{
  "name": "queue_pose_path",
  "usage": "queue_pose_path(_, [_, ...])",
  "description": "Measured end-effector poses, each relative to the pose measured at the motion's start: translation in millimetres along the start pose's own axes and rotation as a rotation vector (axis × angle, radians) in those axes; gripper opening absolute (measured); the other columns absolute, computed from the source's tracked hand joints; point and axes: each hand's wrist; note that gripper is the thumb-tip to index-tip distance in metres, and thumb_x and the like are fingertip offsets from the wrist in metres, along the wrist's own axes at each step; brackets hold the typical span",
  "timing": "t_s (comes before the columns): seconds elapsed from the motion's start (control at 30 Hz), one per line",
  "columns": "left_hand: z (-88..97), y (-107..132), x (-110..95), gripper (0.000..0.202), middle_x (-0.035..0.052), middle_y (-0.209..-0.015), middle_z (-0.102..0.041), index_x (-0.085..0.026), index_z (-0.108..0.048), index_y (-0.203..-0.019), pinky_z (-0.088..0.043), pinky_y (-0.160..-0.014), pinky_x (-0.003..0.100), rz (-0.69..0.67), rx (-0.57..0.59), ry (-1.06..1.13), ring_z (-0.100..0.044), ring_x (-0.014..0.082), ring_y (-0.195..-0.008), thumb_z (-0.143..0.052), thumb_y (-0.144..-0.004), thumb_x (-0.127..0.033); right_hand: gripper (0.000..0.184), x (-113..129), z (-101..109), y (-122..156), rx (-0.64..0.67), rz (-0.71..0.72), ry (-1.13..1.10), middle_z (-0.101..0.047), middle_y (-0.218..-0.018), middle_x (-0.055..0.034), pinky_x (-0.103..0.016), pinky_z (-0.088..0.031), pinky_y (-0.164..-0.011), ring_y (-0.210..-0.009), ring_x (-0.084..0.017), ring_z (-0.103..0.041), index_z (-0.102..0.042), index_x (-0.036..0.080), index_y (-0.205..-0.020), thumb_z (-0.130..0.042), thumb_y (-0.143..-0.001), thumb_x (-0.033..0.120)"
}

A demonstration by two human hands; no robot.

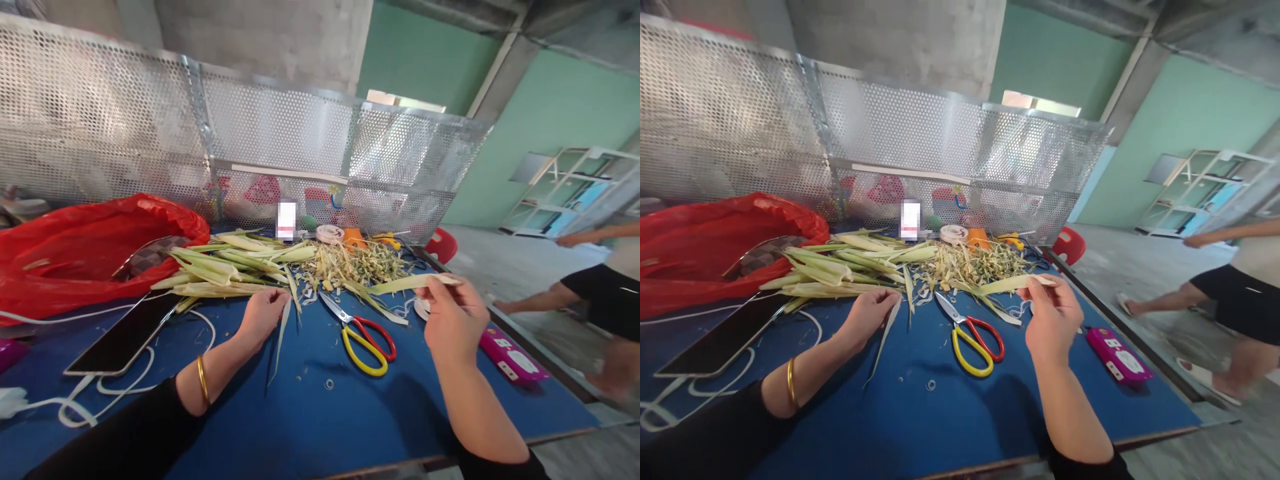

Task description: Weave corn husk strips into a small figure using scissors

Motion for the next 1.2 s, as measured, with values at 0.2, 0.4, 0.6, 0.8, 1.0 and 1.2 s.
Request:
queue_pose_path(0.2, [-7.5,-16.4,-31.0,0.026,-0.0056,-0.05,-0.052,-0.018,-0.066,-0.074,-0.039,-0.05,0.02,-0.275,-0.078,-0.109,-0.05,0.011,-0.047,-0.051,-0.077,-0.04,0.02,-26.5,2.8,0.4,-0.015,-0.093,0.246,-0.066,-0.068,-0.0019,-0.034,-0.053,-0.066,-0.067,-0.02,-0.068,-0.06,0.017,-0.082,-0.069,-0.069,0.03])
queue_pose_path(0.4, [-32.9,-75.7,-82.7,0.024,-0.0016,-0.063,-0.065,-0.018,-0.066,-0.079,-0.043,-0.058,0.021,-0.38,-0.169,-0.175,-0.06,0.0121,-0.052,-0.048,-0.079,-0.034,0.017,-35.1,4.5,3.4,0.1,-0.188,0.319,-0.067,-0.07,-0.0035,-0.039,-0.055,-0.071,-0.077,-0.025,-0.069,-0.057,0.019,-0.078,-0.064,-0.072,0.033])
queue_pose_path(0.6, [-47.2,-129.2,-106.9,0.023,0.0075,-0.086,-0.072,-0.014,-0.066,-0.092,-0.044,-0.067,0.022,-0.396,-0.16,-0.276,-0.066,0.0159,-0.07,-0.05,-0.078,-0.023,0.016,-42.1,8.5,1.7,0.14,-0.205,0.408,-0.068,-0.072,-0.0043,-0.038,-0.054,-0.072,-0.079,-0.025,-0.069,-0.057,0.019,-0.081,-0.061,-0.075,0.033])
queue_pose_path(0.8, [-41.7,-113.2,-86.2,0.038,0.0077,-0.092,-0.073,-0.016,-0.066,-0.107,-0.046,-0.072,0.024,-0.417,-0.015,-0.363,-0.067,0.0206,-0.083,-0.059,-0.069,-0.016,0.019,-54.6,18.1,-2.4,0.181,-0.265,0.51,-0.069,-0.081,-0.007,-0.039,-0.053,-0.076,-0.084,-0.025,-0.068,-0.055,0.018,-0.087,-0.056,-0.076,0.034])
queue_pose_path(1.0, [32.1,-75.6,-80.0,0.03,0.0042,-0.073,-0.072,-0.016,-0.069,-0.099,-0.049,-0.066,0.025,-0.372,-0.03,-0.359,-0.068,0.0186,-0.07,-0.055,-0.077,-0.032,0.027,-64.2,29.1,-4.9,0.341,-0.293,0.693,-0.069,-0.096,-0.0124,-0.047,-0.044,-0.087,-0.095,-0.03,-0.063,-0.062,0.017,-0.089,-0.063,-0.066,0.029])
queue_pose_path(1.2, [91.7,-40.2,-66.6,0.03,0.0046,-0.08,-0.073,-0.019,-0.069,-0.096,-0.049,-0.066,0.027,-0.375,-0.247,-0.415,-0.068,0.0194,-0.071,-0.055,-0.077,-0.037,0.027,-45.0,8.7,10.7,0.463,0.139,1.012,-0.065,-0.106,-0.0125,-0.039,-0.045,-0.069,-0.078,-0.025,-0.061,-0.06,0.018,-0.1,-0.052,-0.08,0.033])
Point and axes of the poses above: each hand's wrist, its own y-axis away from the middle knuckle, its own z-axis out of the back of the hand, x = y × z
